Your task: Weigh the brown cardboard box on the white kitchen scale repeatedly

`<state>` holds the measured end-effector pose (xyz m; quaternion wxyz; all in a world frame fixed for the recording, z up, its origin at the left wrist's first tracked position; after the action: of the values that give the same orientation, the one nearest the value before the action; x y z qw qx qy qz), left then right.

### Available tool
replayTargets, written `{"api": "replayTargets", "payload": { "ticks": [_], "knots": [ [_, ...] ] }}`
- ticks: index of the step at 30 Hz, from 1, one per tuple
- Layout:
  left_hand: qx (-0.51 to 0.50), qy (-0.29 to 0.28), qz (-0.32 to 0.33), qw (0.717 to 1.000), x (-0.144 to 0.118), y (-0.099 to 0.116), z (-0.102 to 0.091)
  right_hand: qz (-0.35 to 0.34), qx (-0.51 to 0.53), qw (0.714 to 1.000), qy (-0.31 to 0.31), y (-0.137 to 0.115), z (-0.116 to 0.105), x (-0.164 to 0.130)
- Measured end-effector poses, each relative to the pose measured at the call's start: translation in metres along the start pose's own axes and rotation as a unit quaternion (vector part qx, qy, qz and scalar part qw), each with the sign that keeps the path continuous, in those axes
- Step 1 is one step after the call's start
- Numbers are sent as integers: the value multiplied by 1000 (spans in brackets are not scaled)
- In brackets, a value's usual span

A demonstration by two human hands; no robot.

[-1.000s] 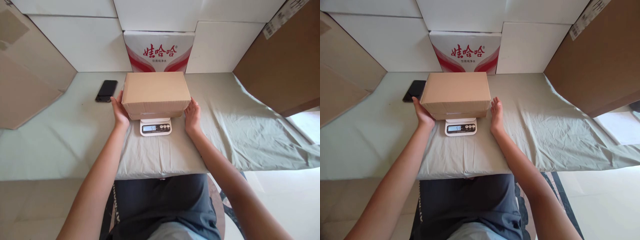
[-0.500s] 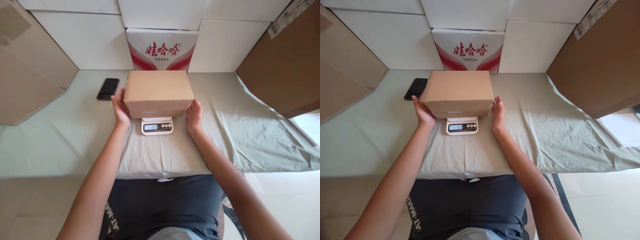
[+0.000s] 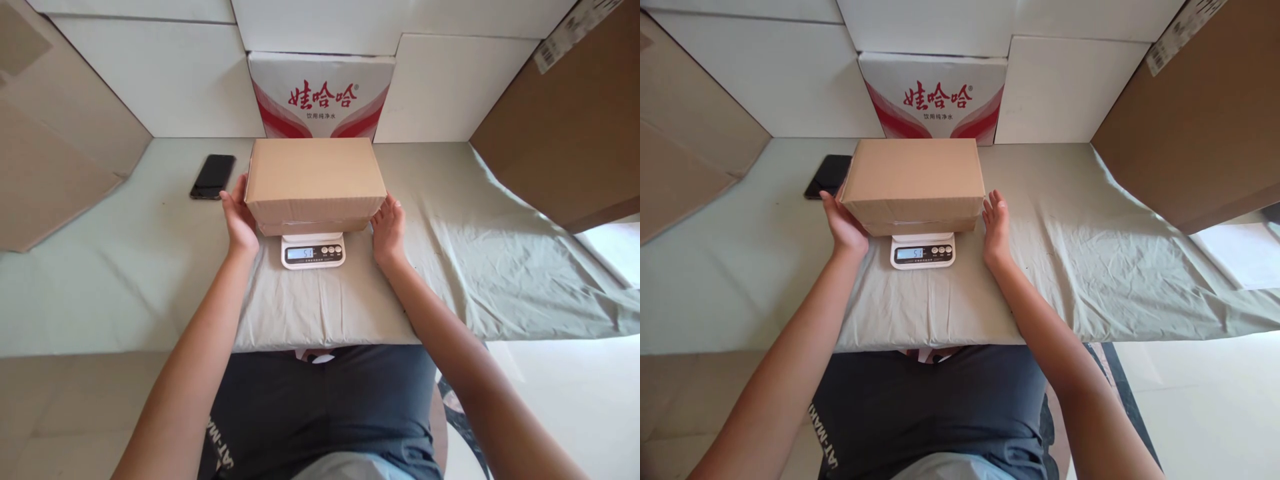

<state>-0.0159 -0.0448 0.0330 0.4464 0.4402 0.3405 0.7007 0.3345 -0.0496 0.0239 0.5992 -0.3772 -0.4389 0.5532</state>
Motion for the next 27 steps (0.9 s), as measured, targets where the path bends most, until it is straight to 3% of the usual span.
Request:
{"api": "replayTargets", "payload": {
  "ticks": [9,15,19,23,27],
  "knots": [
    [50,37,9,998,-9,4,-11,-34,-33,999,-20,-6,1,0],
    [115,72,56,989,-42,29,7,-111,-125,977,-135,-24,29,-17],
    [141,84,84,983,-53,44,22,-157,-152,961,-167,-35,39,-23],
    [145,101,81,981,-57,41,27,-173,-144,959,-173,-40,43,-24],
    [156,131,69,976,-60,31,23,-139,-137,967,-166,-35,44,-23]
  ]
}}
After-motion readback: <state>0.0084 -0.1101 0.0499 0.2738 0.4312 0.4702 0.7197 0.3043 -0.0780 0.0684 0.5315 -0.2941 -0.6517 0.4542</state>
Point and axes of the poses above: each hand's wrist, its own x-axis towards the middle knuckle, its own z-axis out of the palm, y = z × x, the point moved 8 cm from there along x, towards the middle knuckle, and after that the axes turned 11 degrees about -y, right-handed, at the moved point
